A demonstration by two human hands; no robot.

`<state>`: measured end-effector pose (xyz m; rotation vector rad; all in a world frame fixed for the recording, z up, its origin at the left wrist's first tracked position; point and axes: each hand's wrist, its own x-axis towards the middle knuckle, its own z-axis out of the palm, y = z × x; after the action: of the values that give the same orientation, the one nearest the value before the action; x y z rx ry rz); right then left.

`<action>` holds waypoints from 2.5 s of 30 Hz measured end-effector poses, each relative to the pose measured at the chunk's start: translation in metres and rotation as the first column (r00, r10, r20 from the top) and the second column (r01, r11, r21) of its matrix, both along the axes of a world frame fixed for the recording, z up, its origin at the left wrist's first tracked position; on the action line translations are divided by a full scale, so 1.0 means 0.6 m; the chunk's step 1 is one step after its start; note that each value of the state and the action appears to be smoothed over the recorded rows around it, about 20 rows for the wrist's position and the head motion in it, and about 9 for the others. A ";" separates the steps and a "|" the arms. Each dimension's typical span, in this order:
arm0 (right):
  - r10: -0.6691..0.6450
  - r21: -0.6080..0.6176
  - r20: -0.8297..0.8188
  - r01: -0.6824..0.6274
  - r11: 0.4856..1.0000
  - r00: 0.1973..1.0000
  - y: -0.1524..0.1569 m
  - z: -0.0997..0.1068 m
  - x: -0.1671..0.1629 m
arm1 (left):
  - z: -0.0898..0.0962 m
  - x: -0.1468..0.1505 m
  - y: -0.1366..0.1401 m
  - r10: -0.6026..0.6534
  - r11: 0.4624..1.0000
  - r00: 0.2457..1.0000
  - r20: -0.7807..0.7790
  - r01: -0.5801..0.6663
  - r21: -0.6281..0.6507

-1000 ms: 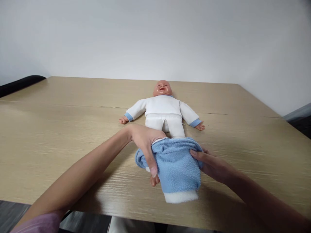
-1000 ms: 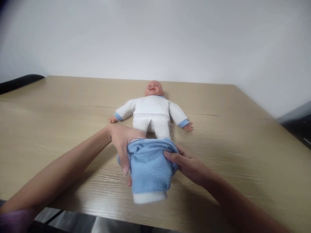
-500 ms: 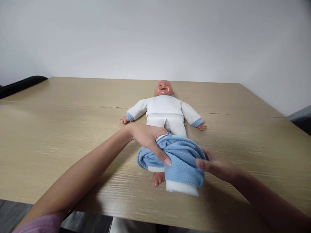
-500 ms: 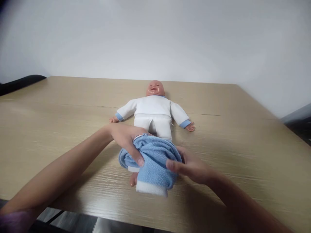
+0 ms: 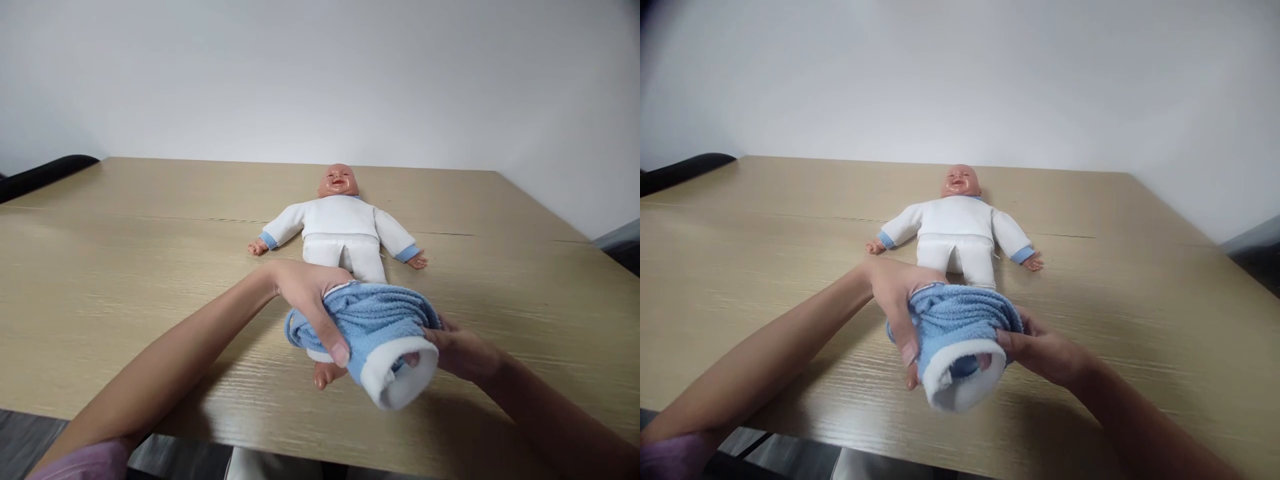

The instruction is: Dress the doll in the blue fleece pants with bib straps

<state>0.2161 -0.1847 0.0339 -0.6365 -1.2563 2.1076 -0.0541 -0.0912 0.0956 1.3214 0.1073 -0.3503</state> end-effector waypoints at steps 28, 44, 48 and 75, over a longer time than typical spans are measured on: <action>-0.503 0.020 0.126 0.505 0.863 0.855 -0.013 0.000 -0.032 | -0.065 0.026 0.012 0.497 0.737 0.778 0.384 -0.612 0.288; -0.665 0.189 0.151 0.639 0.745 0.731 -0.026 -0.015 -0.044 | -0.041 0.041 -0.017 0.433 0.769 0.846 0.311 -0.527 0.362; -0.734 0.332 0.246 0.656 0.677 0.633 -0.020 0.000 -0.043 | -0.051 0.045 -0.017 0.453 0.658 0.785 0.422 -0.614 0.436; -0.704 0.463 0.528 0.535 0.707 0.475 -0.170 -0.029 -0.057 | -0.030 0.051 -0.045 0.421 0.481 0.903 0.086 -0.303 0.823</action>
<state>0.1817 -0.2864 0.0164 -1.5854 -1.3052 1.0727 -0.0237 -0.1180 0.0777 2.1675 0.7439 0.0211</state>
